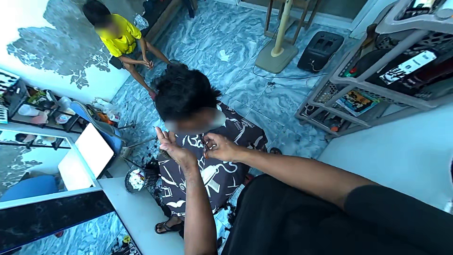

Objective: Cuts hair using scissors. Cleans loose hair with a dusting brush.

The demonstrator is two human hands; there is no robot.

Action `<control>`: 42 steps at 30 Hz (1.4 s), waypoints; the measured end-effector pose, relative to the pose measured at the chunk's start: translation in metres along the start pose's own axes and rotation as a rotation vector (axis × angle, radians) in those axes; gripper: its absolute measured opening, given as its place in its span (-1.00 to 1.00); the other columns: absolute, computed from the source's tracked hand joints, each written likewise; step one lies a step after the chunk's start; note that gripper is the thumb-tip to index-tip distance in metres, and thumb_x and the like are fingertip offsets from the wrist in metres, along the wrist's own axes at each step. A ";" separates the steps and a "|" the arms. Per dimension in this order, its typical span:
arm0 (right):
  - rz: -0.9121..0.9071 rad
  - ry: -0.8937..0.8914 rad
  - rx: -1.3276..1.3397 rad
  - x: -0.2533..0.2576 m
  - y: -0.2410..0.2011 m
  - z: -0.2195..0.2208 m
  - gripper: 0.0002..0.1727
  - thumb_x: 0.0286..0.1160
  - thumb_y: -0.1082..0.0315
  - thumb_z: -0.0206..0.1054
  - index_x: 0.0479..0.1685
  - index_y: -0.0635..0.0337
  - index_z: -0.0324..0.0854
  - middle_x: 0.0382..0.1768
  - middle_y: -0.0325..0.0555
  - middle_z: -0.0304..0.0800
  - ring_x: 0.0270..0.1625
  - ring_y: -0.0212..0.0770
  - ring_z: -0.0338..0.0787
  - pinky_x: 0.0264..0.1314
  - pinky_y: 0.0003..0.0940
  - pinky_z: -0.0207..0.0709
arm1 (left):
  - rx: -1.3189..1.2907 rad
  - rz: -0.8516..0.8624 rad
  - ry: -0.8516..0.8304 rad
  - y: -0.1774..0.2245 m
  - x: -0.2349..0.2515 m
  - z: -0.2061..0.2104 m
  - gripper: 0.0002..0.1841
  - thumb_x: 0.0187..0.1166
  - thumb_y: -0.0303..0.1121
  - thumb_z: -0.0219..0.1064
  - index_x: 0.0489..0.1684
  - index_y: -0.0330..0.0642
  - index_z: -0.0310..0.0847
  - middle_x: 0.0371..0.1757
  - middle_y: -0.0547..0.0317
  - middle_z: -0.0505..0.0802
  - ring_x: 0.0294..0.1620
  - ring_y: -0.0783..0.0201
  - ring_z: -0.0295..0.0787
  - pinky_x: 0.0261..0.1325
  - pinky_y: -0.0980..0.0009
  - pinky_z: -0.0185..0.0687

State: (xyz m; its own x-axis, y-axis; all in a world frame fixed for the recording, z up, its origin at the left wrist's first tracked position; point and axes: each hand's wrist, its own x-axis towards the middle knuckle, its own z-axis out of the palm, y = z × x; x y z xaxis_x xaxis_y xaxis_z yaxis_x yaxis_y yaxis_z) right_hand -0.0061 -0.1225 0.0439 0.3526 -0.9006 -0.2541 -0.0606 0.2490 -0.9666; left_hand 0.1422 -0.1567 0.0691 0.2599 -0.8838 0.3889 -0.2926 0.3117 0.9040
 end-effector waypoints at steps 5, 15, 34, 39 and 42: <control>0.021 -0.003 0.128 -0.002 0.002 0.010 -0.53 0.41 0.46 0.46 0.33 0.22 0.50 -0.04 0.04 0.82 -0.20 -0.22 0.81 -0.12 -0.30 0.71 | -0.014 -0.024 -0.028 0.001 0.006 -0.005 0.02 0.61 0.46 -0.68 0.93 -0.16 -0.25 0.67 -0.02 0.57 0.67 0.08 0.48 0.72 0.14 0.26; -0.007 0.045 0.219 -0.002 -0.001 0.021 -0.55 0.41 0.47 0.47 0.28 0.23 0.50 -0.11 0.02 0.83 -0.21 -0.23 0.82 -0.16 -0.32 0.70 | -0.011 -0.013 -0.073 -0.002 0.012 -0.014 -0.04 0.66 0.38 -0.70 0.93 -0.14 -0.28 0.64 -0.02 0.62 0.65 0.05 0.52 0.69 0.12 0.33; -0.014 0.064 0.210 -0.002 0.002 0.022 -0.56 0.40 0.43 0.50 0.25 0.22 0.52 -0.14 -0.02 0.83 -0.27 -0.27 0.80 -0.21 -0.36 0.68 | -0.036 0.035 -0.132 -0.005 0.019 -0.018 0.00 0.65 0.43 -0.65 0.93 -0.18 -0.35 0.61 -0.06 0.63 0.60 0.06 0.58 0.66 0.10 0.39; -0.008 0.064 0.224 -0.002 0.003 0.023 -0.60 0.43 0.47 0.46 0.24 0.22 0.51 -0.15 -0.01 0.86 -0.23 -0.24 0.85 -0.18 -0.35 0.71 | -0.054 0.015 -0.133 -0.004 0.018 -0.019 -0.08 0.70 0.34 -0.67 0.93 -0.16 -0.35 0.64 -0.06 0.61 0.61 0.06 0.57 0.67 0.12 0.38; -0.033 0.063 0.243 -0.001 -0.001 0.022 -0.58 0.38 0.46 0.49 0.22 0.23 0.51 -0.16 -0.01 0.83 -0.25 -0.23 0.82 -0.19 -0.33 0.72 | -0.059 0.020 -0.143 -0.005 0.018 -0.021 -0.07 0.70 0.36 -0.66 0.94 -0.16 -0.37 0.64 -0.07 0.60 0.61 0.06 0.57 0.66 0.12 0.39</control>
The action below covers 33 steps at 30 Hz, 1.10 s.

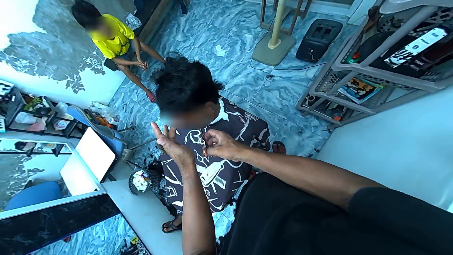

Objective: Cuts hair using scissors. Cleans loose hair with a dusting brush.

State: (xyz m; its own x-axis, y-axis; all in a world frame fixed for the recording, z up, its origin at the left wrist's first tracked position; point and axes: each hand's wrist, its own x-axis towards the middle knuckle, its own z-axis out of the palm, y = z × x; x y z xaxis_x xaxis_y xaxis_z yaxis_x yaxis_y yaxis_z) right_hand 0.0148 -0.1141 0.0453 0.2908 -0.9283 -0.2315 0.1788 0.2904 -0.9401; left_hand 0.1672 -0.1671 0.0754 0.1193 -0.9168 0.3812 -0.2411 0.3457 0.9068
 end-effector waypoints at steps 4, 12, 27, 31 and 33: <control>0.024 -0.004 -0.016 -0.002 0.004 -0.001 -0.61 0.42 0.47 0.47 0.21 0.22 0.51 -0.15 -0.01 0.85 -0.24 -0.24 0.85 -0.20 -0.36 0.72 | 0.016 -0.005 0.005 0.001 0.002 0.000 -0.08 0.70 0.36 -0.66 0.94 -0.13 -0.35 0.63 -0.05 0.62 0.61 0.06 0.57 0.66 0.12 0.39; 0.022 -0.001 0.008 0.000 0.003 -0.001 -0.59 0.39 0.45 0.48 0.21 0.22 0.51 -0.16 -0.01 0.85 -0.23 -0.23 0.85 -0.21 -0.35 0.72 | 0.014 0.001 0.002 0.000 0.002 -0.001 -0.11 0.73 0.32 -0.65 0.94 -0.13 -0.35 0.61 -0.06 0.63 0.60 0.08 0.59 0.66 0.12 0.41; 0.008 -0.017 -0.016 0.000 0.001 0.002 -0.57 0.34 0.43 0.49 0.20 0.22 0.52 -0.18 -0.02 0.84 -0.28 -0.24 0.82 -0.26 -0.36 0.70 | -0.002 -0.005 -0.005 -0.001 0.002 -0.004 -0.11 0.73 0.30 -0.67 0.93 -0.16 -0.38 0.63 -0.06 0.62 0.57 0.06 0.62 0.63 0.11 0.43; 0.033 -0.015 -0.017 -0.002 0.003 0.003 -0.61 0.42 0.46 0.47 0.20 0.21 0.51 -0.19 -0.02 0.85 -0.30 -0.25 0.82 -0.28 -0.39 0.67 | 0.008 -0.004 -0.002 -0.001 0.003 -0.004 -0.11 0.72 0.31 -0.68 0.93 -0.14 -0.35 0.62 -0.05 0.63 0.57 0.05 0.62 0.64 0.10 0.43; 0.023 -0.008 -0.006 -0.001 0.001 0.003 -0.60 0.38 0.46 0.48 0.19 0.22 0.52 -0.21 -0.03 0.85 -0.31 -0.27 0.81 -0.28 -0.39 0.66 | 0.004 -0.003 0.002 -0.002 0.003 -0.004 -0.10 0.72 0.32 -0.66 0.93 -0.15 -0.34 0.60 -0.05 0.65 0.56 0.06 0.63 0.63 0.10 0.44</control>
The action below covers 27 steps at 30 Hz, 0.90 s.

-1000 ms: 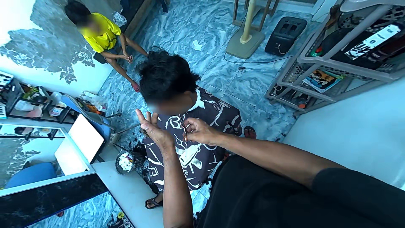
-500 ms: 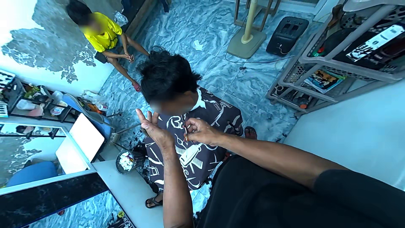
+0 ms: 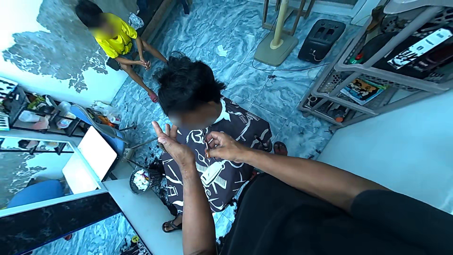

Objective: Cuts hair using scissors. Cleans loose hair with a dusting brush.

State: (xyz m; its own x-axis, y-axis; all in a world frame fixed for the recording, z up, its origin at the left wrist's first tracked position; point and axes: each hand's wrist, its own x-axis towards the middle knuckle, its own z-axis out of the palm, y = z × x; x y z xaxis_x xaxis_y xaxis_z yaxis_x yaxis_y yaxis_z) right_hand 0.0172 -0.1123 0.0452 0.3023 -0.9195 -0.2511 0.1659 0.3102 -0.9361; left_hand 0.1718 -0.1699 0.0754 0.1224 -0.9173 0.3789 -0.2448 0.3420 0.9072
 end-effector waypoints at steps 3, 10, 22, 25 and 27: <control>-0.012 -0.004 -0.003 0.001 -0.002 0.001 -0.60 0.39 0.46 0.47 0.20 0.22 0.51 -0.17 0.02 0.84 -0.26 -0.20 0.85 -0.26 -0.33 0.72 | -0.010 -0.016 -0.008 0.000 -0.002 -0.001 -0.13 0.73 0.29 -0.68 0.94 -0.12 -0.36 0.63 -0.03 0.63 0.59 0.06 0.60 0.64 0.10 0.42; -0.014 -0.006 -0.005 0.001 -0.001 0.002 -0.61 0.39 0.46 0.46 0.19 0.22 0.52 -0.18 0.01 0.84 -0.28 -0.21 0.84 -0.28 -0.35 0.70 | -0.020 -0.013 -0.004 0.001 -0.002 0.000 -0.14 0.74 0.27 -0.67 0.94 -0.13 -0.37 0.64 -0.05 0.61 0.55 0.11 0.63 0.62 0.14 0.44; -0.018 -0.002 0.004 0.000 -0.003 -0.001 -0.61 0.37 0.46 0.47 0.18 0.22 0.53 -0.18 -0.01 0.85 -0.28 -0.24 0.83 -0.26 -0.37 0.69 | 0.016 0.018 -0.011 0.000 0.000 0.000 -0.11 0.73 0.30 -0.68 0.93 -0.17 -0.36 0.59 -0.06 0.66 0.55 0.07 0.64 0.62 0.10 0.44; -0.006 -0.002 -0.010 0.001 -0.001 -0.001 -0.60 0.40 0.46 0.47 0.20 0.22 0.52 -0.16 0.01 0.85 -0.27 -0.22 0.85 -0.27 -0.35 0.71 | 0.009 0.011 -0.013 -0.001 0.001 0.000 -0.12 0.74 0.29 -0.67 0.94 -0.15 -0.37 0.60 -0.05 0.65 0.55 0.08 0.64 0.63 0.11 0.44; 0.002 -0.003 -0.003 -0.001 -0.001 -0.002 -0.59 0.39 0.45 0.48 0.22 0.22 0.52 -0.16 0.00 0.85 -0.27 -0.24 0.83 -0.27 -0.37 0.68 | 0.001 0.013 -0.013 0.000 0.001 0.000 -0.12 0.74 0.28 -0.66 0.93 -0.17 -0.38 0.62 -0.09 0.62 0.55 0.07 0.64 0.63 0.12 0.44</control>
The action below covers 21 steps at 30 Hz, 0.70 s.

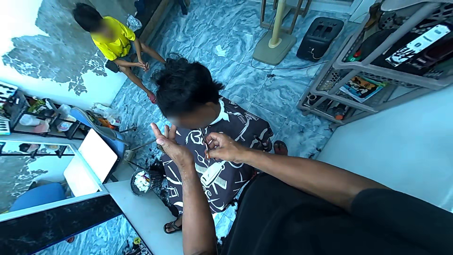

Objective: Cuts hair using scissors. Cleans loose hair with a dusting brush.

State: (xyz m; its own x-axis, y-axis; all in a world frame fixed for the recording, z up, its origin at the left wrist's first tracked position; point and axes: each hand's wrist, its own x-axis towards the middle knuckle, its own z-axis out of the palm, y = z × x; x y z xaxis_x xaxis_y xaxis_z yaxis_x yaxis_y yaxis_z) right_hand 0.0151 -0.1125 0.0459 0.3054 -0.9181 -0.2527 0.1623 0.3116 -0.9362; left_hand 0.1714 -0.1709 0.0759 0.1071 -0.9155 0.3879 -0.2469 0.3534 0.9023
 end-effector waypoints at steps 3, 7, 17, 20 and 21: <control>-0.016 -0.001 0.007 0.001 -0.003 0.001 -0.59 0.38 0.45 0.47 0.20 0.22 0.52 -0.16 0.02 0.85 -0.26 -0.20 0.85 -0.25 -0.33 0.72 | -0.003 -0.017 0.000 0.001 -0.002 -0.001 -0.15 0.76 0.24 -0.68 0.94 -0.15 -0.38 0.63 -0.06 0.62 0.54 0.09 0.64 0.63 0.12 0.43; -0.010 -0.006 -0.007 -0.001 -0.003 0.000 -0.60 0.38 0.45 0.48 0.20 0.22 0.53 -0.18 -0.02 0.84 -0.31 -0.26 0.80 -0.28 -0.38 0.66 | 0.003 -0.008 0.002 0.003 -0.001 0.000 -0.16 0.76 0.22 -0.69 0.93 -0.18 -0.38 0.63 -0.10 0.61 0.55 0.08 0.64 0.64 0.13 0.43; -0.026 0.000 -0.017 -0.001 -0.004 -0.009 -0.61 0.38 0.45 0.45 0.19 0.22 0.52 -0.17 0.00 0.85 -0.29 -0.24 0.83 -0.26 -0.35 0.69 | 0.004 -0.032 -0.004 0.002 0.001 0.001 -0.15 0.76 0.25 -0.66 0.94 -0.15 -0.39 0.69 -0.07 0.55 0.55 0.14 0.63 0.64 0.17 0.43; -0.001 0.014 -0.058 -0.003 0.000 -0.009 -0.62 0.40 0.46 0.45 0.19 0.24 0.52 -0.19 0.01 0.83 -0.34 -0.25 0.79 -0.30 -0.37 0.66 | 0.011 -0.037 -0.021 0.004 0.004 0.001 -0.10 0.72 0.34 -0.64 0.95 -0.11 -0.44 0.74 -0.04 0.48 0.61 0.16 0.57 0.67 0.16 0.38; 0.005 0.019 -0.058 -0.004 0.001 -0.010 -0.61 0.39 0.45 0.47 0.20 0.24 0.53 -0.18 0.00 0.81 -0.34 -0.27 0.77 -0.30 -0.38 0.64 | 0.013 -0.037 -0.024 0.004 0.005 0.002 -0.09 0.71 0.35 -0.63 0.94 -0.11 -0.45 0.75 -0.04 0.47 0.61 0.16 0.56 0.67 0.17 0.38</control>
State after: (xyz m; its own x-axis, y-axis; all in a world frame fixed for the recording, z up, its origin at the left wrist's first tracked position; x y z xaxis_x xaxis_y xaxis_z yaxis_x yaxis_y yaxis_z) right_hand 0.0048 -0.1111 0.0438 0.2883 -0.9211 -0.2616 0.1059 0.3022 -0.9473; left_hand 0.1690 -0.1739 0.0813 0.0929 -0.9323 0.3496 -0.2553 0.3171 0.9134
